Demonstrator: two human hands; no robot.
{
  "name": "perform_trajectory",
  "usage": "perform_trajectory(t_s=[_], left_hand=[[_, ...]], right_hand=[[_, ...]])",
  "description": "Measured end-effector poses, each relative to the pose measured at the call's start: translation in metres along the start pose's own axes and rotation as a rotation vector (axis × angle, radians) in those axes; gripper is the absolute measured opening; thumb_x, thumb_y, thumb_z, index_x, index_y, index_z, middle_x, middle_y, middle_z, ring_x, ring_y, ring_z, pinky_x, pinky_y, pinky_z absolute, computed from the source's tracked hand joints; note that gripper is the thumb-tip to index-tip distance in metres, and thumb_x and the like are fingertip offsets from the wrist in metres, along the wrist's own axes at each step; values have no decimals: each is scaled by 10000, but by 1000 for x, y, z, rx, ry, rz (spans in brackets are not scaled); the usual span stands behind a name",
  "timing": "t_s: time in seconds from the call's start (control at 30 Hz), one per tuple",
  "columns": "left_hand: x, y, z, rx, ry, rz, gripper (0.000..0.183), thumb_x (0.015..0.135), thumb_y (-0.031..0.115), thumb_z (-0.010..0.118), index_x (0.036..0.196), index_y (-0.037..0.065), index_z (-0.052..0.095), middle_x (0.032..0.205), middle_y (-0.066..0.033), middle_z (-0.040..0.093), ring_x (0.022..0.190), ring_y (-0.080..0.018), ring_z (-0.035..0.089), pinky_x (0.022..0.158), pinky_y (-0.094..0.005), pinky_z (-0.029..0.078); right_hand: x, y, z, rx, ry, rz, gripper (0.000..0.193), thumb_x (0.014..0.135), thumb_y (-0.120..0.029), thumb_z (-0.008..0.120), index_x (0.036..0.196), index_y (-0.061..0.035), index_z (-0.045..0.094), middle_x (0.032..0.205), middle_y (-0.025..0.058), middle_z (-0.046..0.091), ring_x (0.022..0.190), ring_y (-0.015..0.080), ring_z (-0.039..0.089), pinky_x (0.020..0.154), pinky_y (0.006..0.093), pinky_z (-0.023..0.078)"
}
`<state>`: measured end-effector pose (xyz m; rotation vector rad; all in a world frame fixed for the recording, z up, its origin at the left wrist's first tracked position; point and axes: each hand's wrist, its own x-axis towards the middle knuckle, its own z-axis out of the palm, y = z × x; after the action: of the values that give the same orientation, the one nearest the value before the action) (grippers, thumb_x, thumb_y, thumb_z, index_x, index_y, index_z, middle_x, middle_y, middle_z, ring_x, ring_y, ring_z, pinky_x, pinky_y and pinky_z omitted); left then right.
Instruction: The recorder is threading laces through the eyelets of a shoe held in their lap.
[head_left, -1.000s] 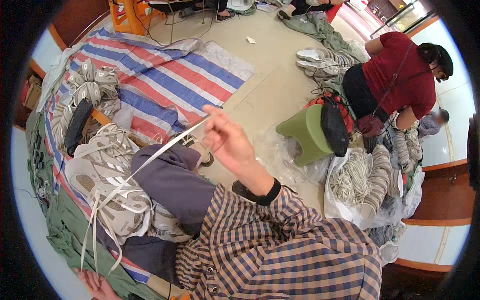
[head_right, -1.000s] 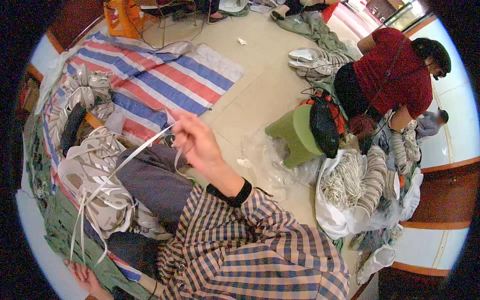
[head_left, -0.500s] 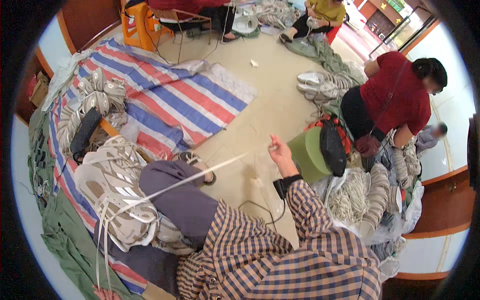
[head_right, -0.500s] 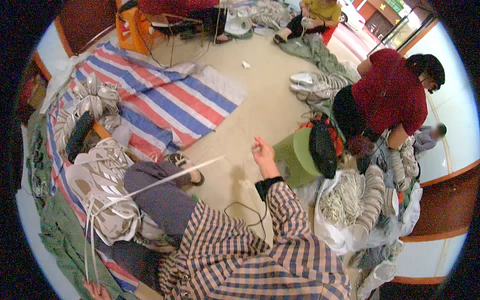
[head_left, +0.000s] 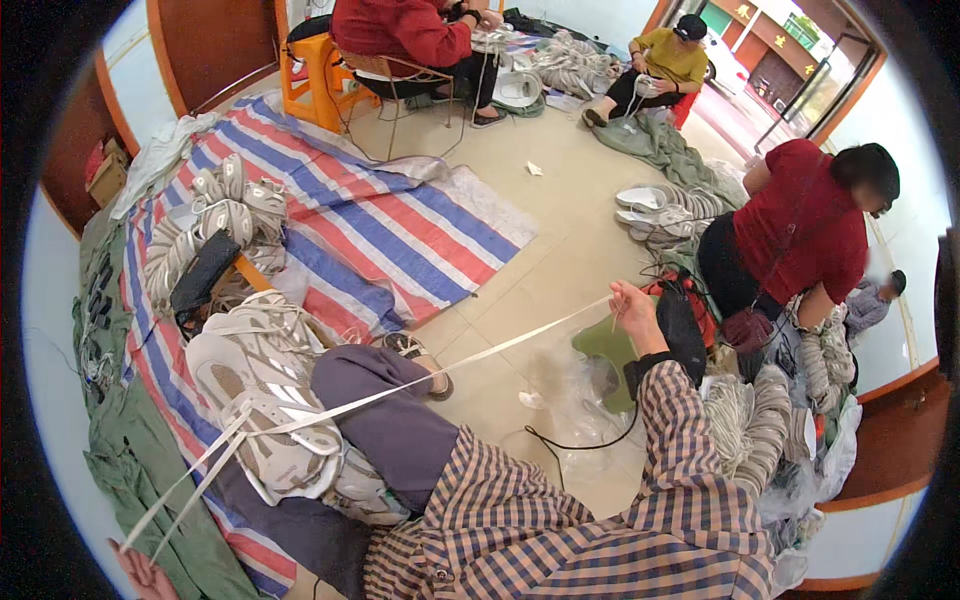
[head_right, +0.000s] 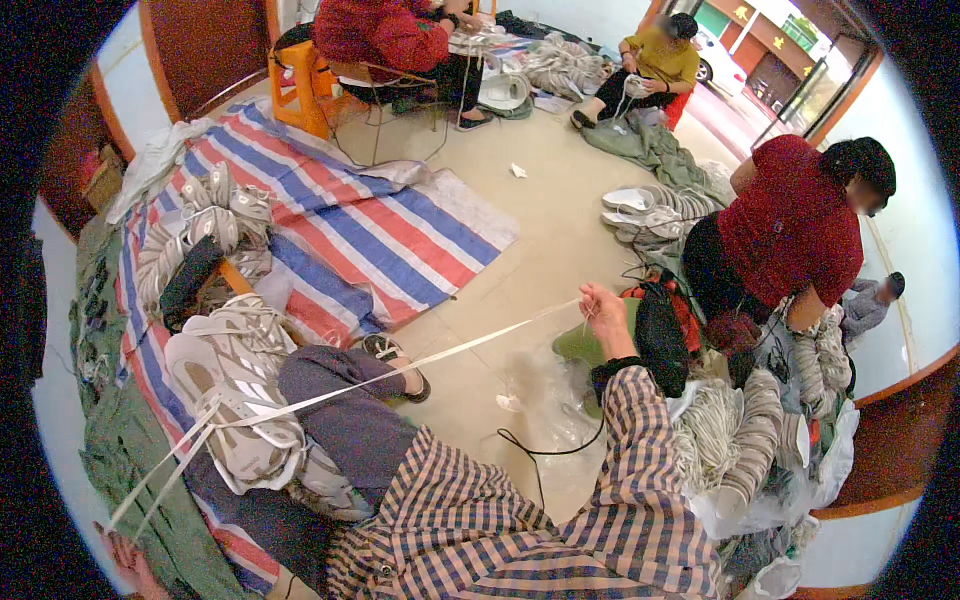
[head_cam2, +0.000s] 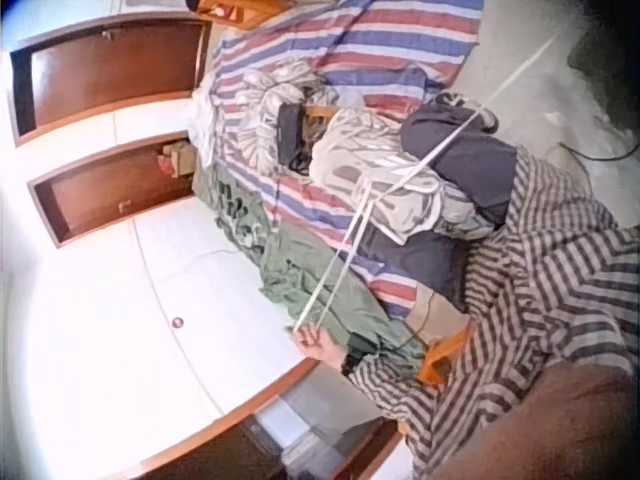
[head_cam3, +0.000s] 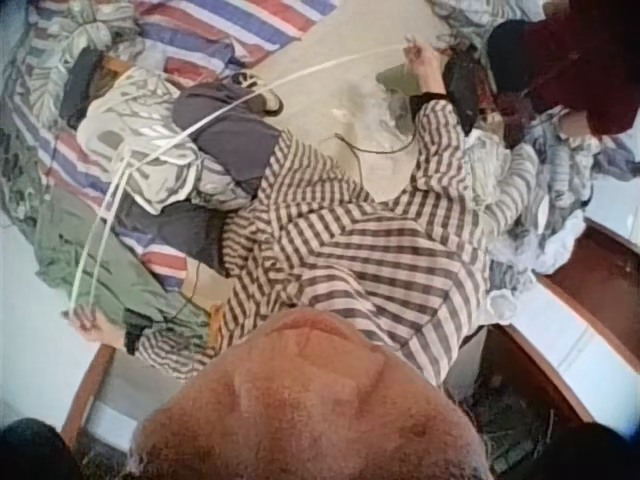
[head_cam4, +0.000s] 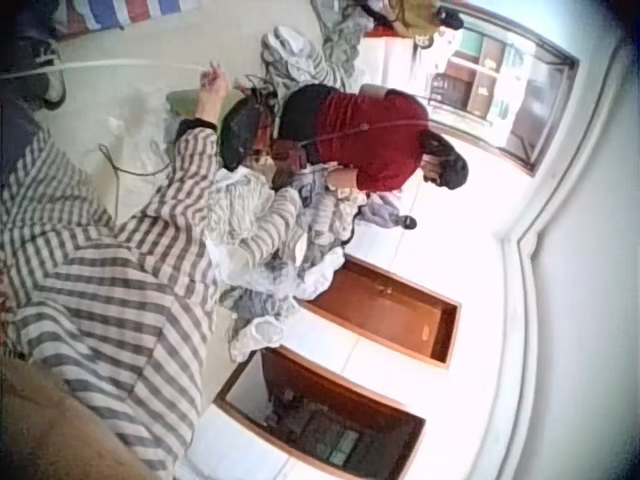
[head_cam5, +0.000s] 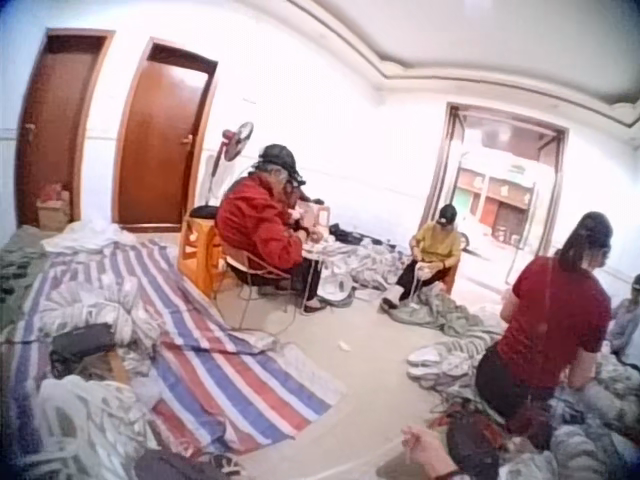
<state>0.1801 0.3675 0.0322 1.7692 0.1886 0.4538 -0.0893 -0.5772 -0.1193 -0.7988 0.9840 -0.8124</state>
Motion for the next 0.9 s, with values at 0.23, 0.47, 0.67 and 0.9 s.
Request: perform_trajectory(t_s=[0.23, 0.47, 0.67, 0.9], left_hand=[[60, -45, -142, 42, -181, 224, 614, 910, 45, 497, 1486, 9, 288, 1450, -110, 418, 1171, -149, 478, 982, -257, 396], [2, -14, -44, -325, 111, -69, 161, 961, 75, 545, 1113, 52, 592, 768, 28, 541, 503, -44, 382, 410, -200, 273], [-16, 27, -90, -639, 398, -253, 202, 907, 91, 634, 1098, 55, 578, 828, 9, 624, 510, -27, 410, 417, -166, 292], [-3, -18, -153, -691, 538, -216, 166, 905, 87, 609, 1054, 13, 614, 902, -58, 689, 570, -67, 542, 469, -187, 432]], right_hand=[[58, 36, -25, -17, -174, 120, 183, 877, -155, 657, 1053, -117, 628, 829, -52, 658, 699, 79, 563, 880, 392, 430], [104, 4, -126, -192, -419, -28, 306, 988, -161, 512, 1263, -37, 565, 1064, 8, 632, 878, 120, 574, 770, 263, 487], [11, 8, -63, -1037, -215, -212, 419, 985, -180, 487, 1192, 181, 533, 1243, 289, 553, 1172, 353, 519, 1053, 439, 395], [43, -19, -80, -1135, -454, -238, 416, 976, -172, 463, 1278, 112, 428, 1275, 244, 509, 1215, 339, 466, 1081, 413, 347]])
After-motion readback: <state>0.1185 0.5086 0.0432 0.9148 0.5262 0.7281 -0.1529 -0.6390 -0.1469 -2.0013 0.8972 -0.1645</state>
